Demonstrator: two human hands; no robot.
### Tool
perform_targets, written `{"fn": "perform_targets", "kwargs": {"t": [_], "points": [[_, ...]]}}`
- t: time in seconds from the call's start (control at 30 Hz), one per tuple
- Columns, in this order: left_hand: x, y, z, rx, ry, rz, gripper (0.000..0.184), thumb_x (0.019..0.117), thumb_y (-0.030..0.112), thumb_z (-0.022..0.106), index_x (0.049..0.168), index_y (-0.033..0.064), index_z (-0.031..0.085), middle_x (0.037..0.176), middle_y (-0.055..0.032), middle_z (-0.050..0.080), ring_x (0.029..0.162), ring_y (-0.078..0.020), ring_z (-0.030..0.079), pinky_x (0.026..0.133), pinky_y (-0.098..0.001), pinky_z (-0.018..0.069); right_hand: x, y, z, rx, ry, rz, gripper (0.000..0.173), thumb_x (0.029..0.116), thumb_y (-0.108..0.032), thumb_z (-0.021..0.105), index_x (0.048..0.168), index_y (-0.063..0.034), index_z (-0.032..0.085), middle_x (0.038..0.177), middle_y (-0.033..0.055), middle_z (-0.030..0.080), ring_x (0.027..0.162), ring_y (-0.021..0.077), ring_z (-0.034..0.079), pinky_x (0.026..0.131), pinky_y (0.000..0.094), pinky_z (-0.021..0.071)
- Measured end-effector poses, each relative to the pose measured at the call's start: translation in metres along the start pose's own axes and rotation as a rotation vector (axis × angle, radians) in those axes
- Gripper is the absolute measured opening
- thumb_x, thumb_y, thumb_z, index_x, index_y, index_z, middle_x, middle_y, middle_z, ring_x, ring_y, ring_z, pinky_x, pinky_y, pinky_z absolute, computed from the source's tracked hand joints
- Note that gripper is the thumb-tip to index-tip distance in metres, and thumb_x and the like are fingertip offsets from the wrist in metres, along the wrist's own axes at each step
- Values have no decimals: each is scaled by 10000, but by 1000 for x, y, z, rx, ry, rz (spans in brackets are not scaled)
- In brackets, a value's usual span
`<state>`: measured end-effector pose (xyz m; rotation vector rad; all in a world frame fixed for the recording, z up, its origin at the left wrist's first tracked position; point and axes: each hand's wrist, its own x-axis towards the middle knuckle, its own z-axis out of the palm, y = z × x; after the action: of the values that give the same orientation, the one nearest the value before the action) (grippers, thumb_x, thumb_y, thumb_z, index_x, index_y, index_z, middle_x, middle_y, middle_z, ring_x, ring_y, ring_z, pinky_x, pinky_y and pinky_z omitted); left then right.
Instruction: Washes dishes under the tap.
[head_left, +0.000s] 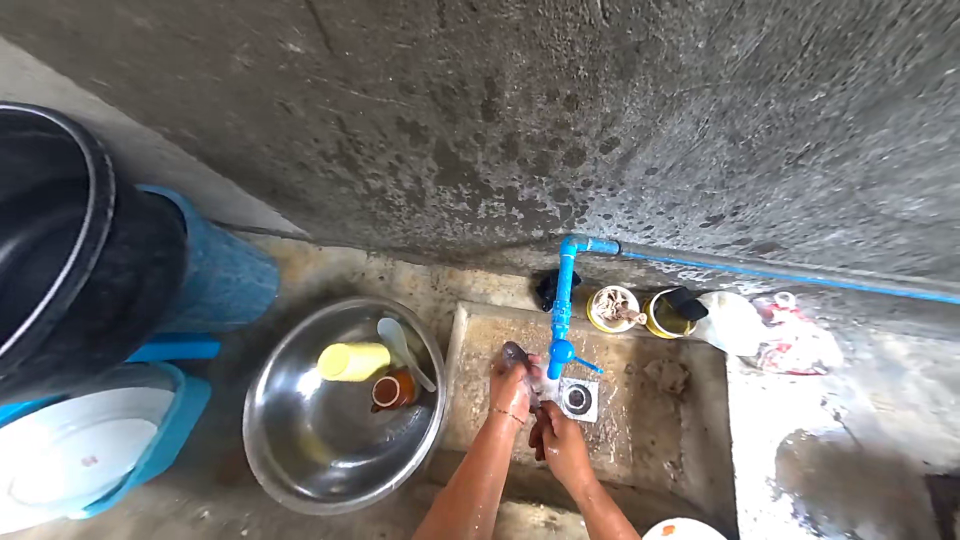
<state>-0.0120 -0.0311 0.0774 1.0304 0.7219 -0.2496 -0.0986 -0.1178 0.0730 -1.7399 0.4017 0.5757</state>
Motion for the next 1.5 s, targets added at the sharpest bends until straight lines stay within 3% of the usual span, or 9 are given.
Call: {"fn": "perform_targets", "kwargs": {"t": [0.17, 0.53, 0.63, 0.7, 0.77, 0.9, 1.07, 1.23, 1.5], "points": [[-3, -5, -9, 57, -99, 13, 259, 1041, -22, 407, 1285, -44, 492, 959, -106, 705, 812, -154, 694, 731, -308, 587, -2, 5, -3, 99, -6, -21, 322, 1090, -110, 352, 1241, 51, 587, 714, 33, 639, 550, 91, 594, 551, 270, 536], [-9, -10, -15, 76, -122, 1, 271, 1016, -41, 389, 1264, -49, 496, 933, -108, 699, 738, -154, 683, 673, -315, 589, -4, 10, -3, 92, -19, 7, 327, 1097, -125, 346, 1231, 41, 593, 706, 36, 636, 545, 102, 599, 544, 277, 537], [-11, -10, -22, 92, -151, 11, 269, 1058, -6, 422, 1317, -50, 478, 933, -123, 696, 700, -158, 674, 653, -303, 586, -8, 2, -15, -40, 107, -39, 368, 1061, -172, 521, 1361, 34, 572, 1032, 166, 710, 856, 226, 702, 806, 407, 586], [-20, 0, -28, 92, -202, 22, 301, 1052, -22, 425, 1354, -37, 428, 1041, -141, 701, 737, -162, 694, 682, -299, 600, -14, -12, -31, 0, 320, -251, 617, 1004, -126, 605, 1528, 80, 350, 1428, 285, 533, 1165, 296, 655, 965, 424, 565], [-34, 16, -34, 70, -236, 28, 322, 1037, -40, 457, 1358, -39, 437, 1105, -167, 698, 811, -209, 727, 742, -347, 626, -17, -34, -46, 53, 445, -493, 654, 995, -60, 555, 1563, 95, 270, 1577, 298, 376, 1338, 276, 571, 1049, 348, 527], [-69, 38, -42, 50, -244, 39, 319, 1016, -51, 510, 1334, -47, 478, 1097, -186, 693, 886, -271, 737, 780, -418, 640, -30, -65, -41, 2, 502, -618, 354, 982, -13, 553, 1314, 82, 633, 1283, 214, 685, 1119, 178, 703, 985, 299, 556], [-109, 52, -57, 114, -464, 94, 550, 874, -174, 479, 1405, -69, 383, 1259, -194, 648, 1049, -243, 704, 918, -390, 596, -68, -71, -27, 71, 419, -430, 553, 958, -22, 624, 1478, 70, 461, 1445, 259, 553, 1164, 261, 684, 983, 353, 571], [-145, 68, -68, 403, -631, 204, 498, 905, -101, 624, 1371, -78, 451, 1148, -160, 702, 995, -205, 726, 904, -359, 614, -118, -85, -10, -19, 462, -444, 444, 908, -61, 695, 1336, 28, 615, 1103, 150, 726, 895, 164, 726, 809, 313, 612], [-186, 83, -80, 850, -781, 530, 368, 922, -47, 583, 1288, -71, 584, 1117, -162, 714, 1002, -157, 708, 931, -327, 570, -175, -102, 19, -282, 635, -356, 331, 855, -102, 729, 1146, 48, 681, 1065, 190, 714, 965, 264, 711, 904, 413, 572]]}}
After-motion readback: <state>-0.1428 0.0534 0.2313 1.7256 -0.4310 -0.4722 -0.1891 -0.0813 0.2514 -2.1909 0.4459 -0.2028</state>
